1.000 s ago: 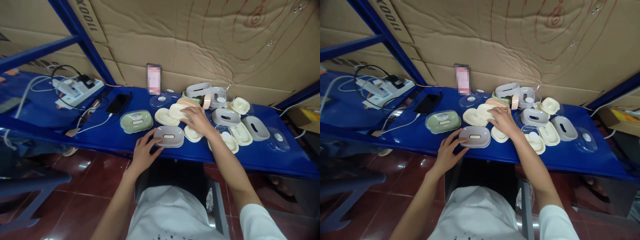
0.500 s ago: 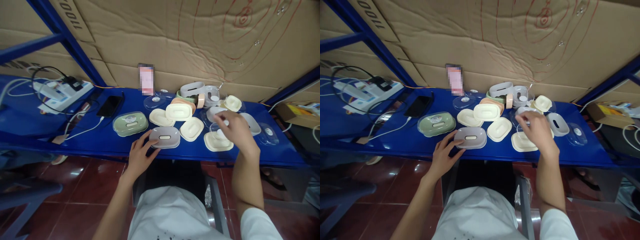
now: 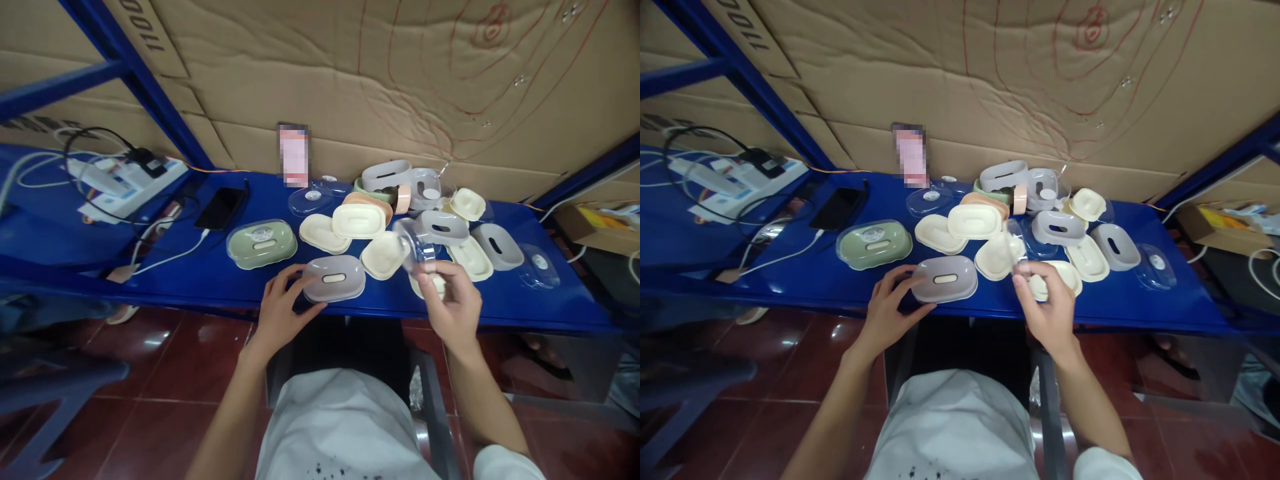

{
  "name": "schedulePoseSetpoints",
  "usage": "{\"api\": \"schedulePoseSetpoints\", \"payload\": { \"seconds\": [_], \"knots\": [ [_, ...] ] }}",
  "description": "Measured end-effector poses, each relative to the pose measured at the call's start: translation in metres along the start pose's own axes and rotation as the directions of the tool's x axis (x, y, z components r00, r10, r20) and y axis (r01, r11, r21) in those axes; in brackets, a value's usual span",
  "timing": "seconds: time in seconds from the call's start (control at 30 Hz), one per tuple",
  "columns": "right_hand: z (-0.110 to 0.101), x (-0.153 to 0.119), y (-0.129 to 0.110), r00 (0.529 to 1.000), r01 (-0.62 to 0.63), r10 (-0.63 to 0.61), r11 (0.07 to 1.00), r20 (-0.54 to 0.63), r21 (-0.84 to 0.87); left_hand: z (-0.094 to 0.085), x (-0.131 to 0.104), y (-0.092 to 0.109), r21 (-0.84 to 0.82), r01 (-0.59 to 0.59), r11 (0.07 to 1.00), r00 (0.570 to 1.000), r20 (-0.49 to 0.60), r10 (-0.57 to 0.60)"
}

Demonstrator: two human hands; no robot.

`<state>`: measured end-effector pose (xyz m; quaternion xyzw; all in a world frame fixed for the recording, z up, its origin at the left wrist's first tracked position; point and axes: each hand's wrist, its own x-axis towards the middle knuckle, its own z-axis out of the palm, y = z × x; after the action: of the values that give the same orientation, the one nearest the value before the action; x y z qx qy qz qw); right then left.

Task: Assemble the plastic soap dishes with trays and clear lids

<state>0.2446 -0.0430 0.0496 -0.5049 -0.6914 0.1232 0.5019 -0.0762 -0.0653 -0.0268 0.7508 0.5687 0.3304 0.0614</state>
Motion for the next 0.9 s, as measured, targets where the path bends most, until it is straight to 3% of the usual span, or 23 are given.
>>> {"api": "schedulePoseSetpoints", "payload": {
  "seconds": [0.1, 0.17, 0.3, 0.43, 0.57, 0.67, 0.8, 0.87, 0.9],
  "knots": [
    [0.032, -0.009, -0.006, 0.981, -0.162, 0.109, 0.919, 0.162, 0.36, 0.0, -0.001, -0.001, -0.02, 0.032, 0.999, 0.999, 0.004, -0.032],
    [0.053, -0.015, -0.003, 0.951, -0.259, 0.146, 0.857, 0.273, 0.446, 0.001, -0.001, -0.001, -0.037, 0.049, 0.998, 0.999, 0.01, -0.049],
    [0.075, -0.024, 0.005, 0.934, -0.309, 0.19, 0.854, 0.301, 0.419, 0.001, -0.002, -0.002, -0.062, 0.062, 0.996, 0.998, 0.021, -0.061],
    [0.073, -0.025, 0.012, 0.94, -0.305, 0.22, 0.883, 0.259, 0.357, 0.001, -0.002, -0.001, -0.051, 0.071, 0.996, 0.997, 0.017, -0.07],
    [0.067, -0.016, 0.017, 0.929, -0.319, 0.235, 0.901, 0.287, 0.294, 0.0, -0.002, 0.0, -0.048, 0.075, 0.996, 0.997, 0.026, -0.074],
    [0.068, -0.012, 0.017, 0.925, -0.249, 0.182, 0.954, 0.332, 0.169, 0.0, -0.001, -0.001, -0.035, 0.043, 0.998, 0.999, 0.032, -0.042],
    [0.072, -0.012, 0.015, 0.952, 0.022, -0.015, 1.0, 0.305, -0.02, 0.001, -0.001, -0.002, -0.029, 0.03, 0.999, 0.999, 0.012, -0.029],
    [0.074, -0.012, 0.015, 0.921, 0.172, -0.139, 0.983, 0.364, -0.06, 0.001, -0.001, -0.001, -0.036, 0.036, 0.999, 0.999, 0.014, -0.035],
    [0.074, -0.012, 0.015, 0.883, 0.243, -0.2, 0.969, 0.425, -0.047, 0.001, -0.001, -0.001, -0.039, 0.037, 0.999, 0.999, 0.014, -0.036]
  ]
}}
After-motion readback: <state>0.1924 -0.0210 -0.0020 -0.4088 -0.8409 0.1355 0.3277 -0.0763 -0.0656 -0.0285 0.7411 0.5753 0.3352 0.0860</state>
